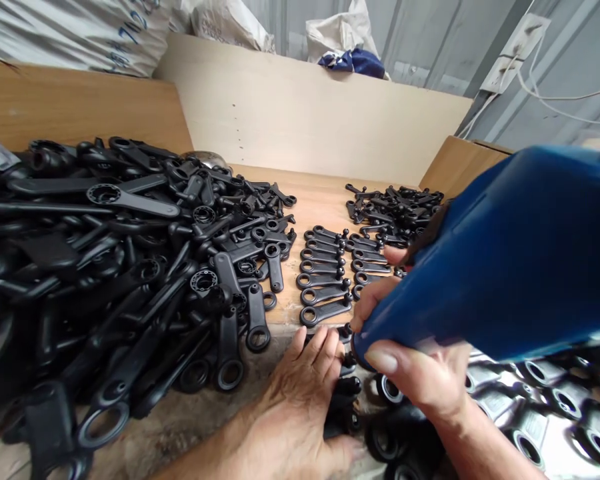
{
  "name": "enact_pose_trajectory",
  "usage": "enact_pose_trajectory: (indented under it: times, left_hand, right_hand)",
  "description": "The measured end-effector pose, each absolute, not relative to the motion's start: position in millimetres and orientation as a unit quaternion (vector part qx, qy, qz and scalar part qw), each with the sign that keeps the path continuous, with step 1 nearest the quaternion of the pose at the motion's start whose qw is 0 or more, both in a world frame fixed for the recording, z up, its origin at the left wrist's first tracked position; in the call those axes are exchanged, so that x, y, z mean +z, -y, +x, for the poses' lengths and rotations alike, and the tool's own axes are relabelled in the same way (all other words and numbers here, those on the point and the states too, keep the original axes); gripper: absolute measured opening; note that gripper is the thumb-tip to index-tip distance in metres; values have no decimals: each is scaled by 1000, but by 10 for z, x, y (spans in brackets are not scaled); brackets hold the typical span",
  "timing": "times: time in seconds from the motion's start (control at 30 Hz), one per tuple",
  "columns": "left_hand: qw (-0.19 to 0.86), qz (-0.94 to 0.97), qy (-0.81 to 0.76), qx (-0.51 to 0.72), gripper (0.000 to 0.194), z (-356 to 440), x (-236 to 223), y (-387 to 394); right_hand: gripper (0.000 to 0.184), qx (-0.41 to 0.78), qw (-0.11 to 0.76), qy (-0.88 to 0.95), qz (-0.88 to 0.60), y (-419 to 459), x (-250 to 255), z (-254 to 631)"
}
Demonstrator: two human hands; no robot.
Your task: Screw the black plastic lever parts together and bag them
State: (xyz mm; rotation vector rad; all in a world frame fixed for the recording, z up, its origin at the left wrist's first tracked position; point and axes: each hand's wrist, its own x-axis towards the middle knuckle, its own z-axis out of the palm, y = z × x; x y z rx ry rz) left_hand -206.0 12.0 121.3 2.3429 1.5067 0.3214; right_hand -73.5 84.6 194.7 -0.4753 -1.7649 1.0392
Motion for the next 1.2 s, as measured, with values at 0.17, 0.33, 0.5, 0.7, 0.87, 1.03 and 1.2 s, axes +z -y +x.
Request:
enact_pose_trajectory:
  times: [0.17, 0.33, 0.5, 0.7, 0.87, 1.03, 1.2]
  left_hand:
    - [220, 815, -534, 57, 85, -2070, 1324, -117]
    - [229, 809, -541, 22, 88, -2070, 1339, -122]
    - [229, 810, -539, 27, 88, -2065, 1357, -136]
    - [229, 809, -541, 15, 88, -2061, 1349, -122]
    - [229, 809, -541, 17, 88, -2059, 1352, -117]
    - [225, 810, -540, 20, 87, -2059, 1361, -127]
    - [217, 815, -536, 37, 86, -2052, 1351, -131]
  right_hand:
    - [47, 497, 599, 587, -223, -778, 1968, -610]
    - [70, 553, 564, 576, -212, -762, 2017, -573]
    - [70, 561, 556, 577, -208, -774, 1995, -588]
    - [64, 552, 562, 579, -211, -784, 1974, -598]
    - [67, 558, 555, 579, -214, -792, 1963, -588]
    - [64, 546, 545, 603, -203, -799, 1952, -582]
    - [61, 520, 547, 619, -216, -776, 1925, -585]
